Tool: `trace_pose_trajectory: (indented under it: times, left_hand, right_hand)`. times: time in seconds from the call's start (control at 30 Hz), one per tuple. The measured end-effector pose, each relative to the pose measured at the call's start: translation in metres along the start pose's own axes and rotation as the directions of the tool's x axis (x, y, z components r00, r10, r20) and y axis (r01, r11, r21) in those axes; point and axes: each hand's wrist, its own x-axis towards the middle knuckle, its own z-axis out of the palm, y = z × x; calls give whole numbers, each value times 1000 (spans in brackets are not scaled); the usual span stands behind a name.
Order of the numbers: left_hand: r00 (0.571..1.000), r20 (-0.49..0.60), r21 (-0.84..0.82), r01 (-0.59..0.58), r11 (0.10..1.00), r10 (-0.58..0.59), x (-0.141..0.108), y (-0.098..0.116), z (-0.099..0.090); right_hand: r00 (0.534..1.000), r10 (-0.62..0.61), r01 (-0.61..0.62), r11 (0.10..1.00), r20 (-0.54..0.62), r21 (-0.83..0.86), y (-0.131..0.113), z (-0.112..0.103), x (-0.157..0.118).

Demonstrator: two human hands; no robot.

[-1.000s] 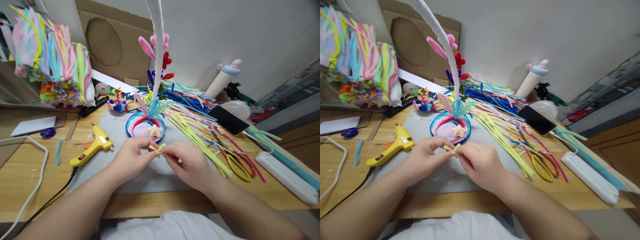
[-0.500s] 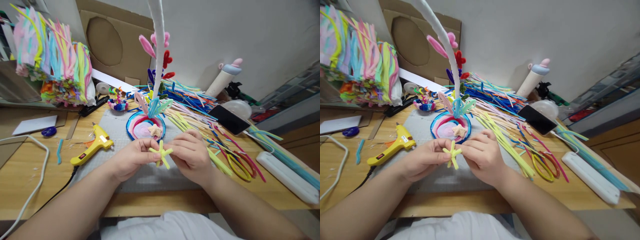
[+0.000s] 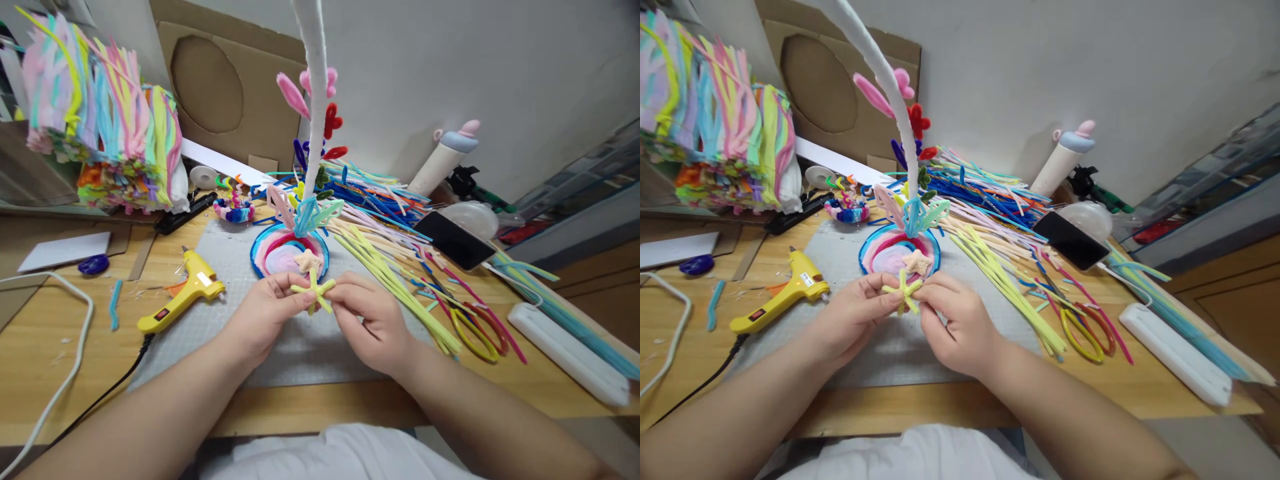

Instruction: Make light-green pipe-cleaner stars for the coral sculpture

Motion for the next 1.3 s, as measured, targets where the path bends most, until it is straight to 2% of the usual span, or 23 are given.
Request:
trace_pose_trajectory:
  times: [0.1, 0.17, 0.23, 0.3, 0.4, 0.6, 0.67, 0.7, 0.77, 0.83, 0.9, 0.97, 1.0, 1.2, 1.3]
  left_hand:
    - [990, -75, 146, -105, 984, 117, -2, -1, 2]
    - [973, -91, 253, -185, 950, 213, -3, -1, 3]
    - [958, -78, 325, -237, 916, 276, -3, -1, 4]
    - [956, -64, 345, -250, 905, 288, -1, -1, 4]
    - [957, -73, 336, -240, 911, 280, 2, -2, 3]
    - [950, -87, 355, -252, 900, 300, 3, -11, 3]
    - [945, -42, 361, -288, 887, 324, 3, -11, 2]
    - [940, -15, 345, -315, 884, 341, 3, -10, 2]
    - [932, -1, 258, -350, 900, 363, 2, -6, 1]
    - [962, -6, 118, -271, 955, 274, 1, 0, 0]
    - [997, 69, -5, -46, 999, 47, -1, 6, 0]
    - [968, 196, -46, 169, 985, -157, -3, 11, -1]
    - [948, 241, -46, 226, 973, -209, -4, 13, -1]
    - [925, 304, -24, 246, 969, -228, -7, 15, -2]
    - [911, 343, -5, 247, 969, -230, -7, 16, -2]
  right_hand:
    - [987, 157, -152, 984, -43, 95, -1, 4, 1]
    - [954, 289, -268, 942, -84, 202, 0, 9, 0]
    - [901, 425, -369, 856, -87, 361, 2, 13, 0]
    - [849, 526, -438, 754, -51, 489, 4, 17, 0]
    - [809, 587, -479, 687, -29, 547, 7, 20, -1]
    - [815, 572, -447, 722, -93, 528, 8, 26, -6]
    - [852, 499, -384, 800, -157, 461, 8, 26, -8]
    - [883, 422, -321, 861, -204, 394, 8, 24, -9]
    - [943, 186, -134, 971, -277, 196, 9, 19, -11]
    - [959, -94, 91, 996, -266, -22, 11, 11, -12]
    - [929, -315, 282, 943, -196, -179, 14, 4, -13]
    - [879, -456, 406, 868, -137, -286, 18, -1, -13]
    - [857, -503, 445, 834, -116, -328, 19, -3, -12]
    - [700, -700, 561, 660, -139, -501, 17, -6, -7]
    - [669, -740, 585, 586, -75, -562, 10, -10, -7]
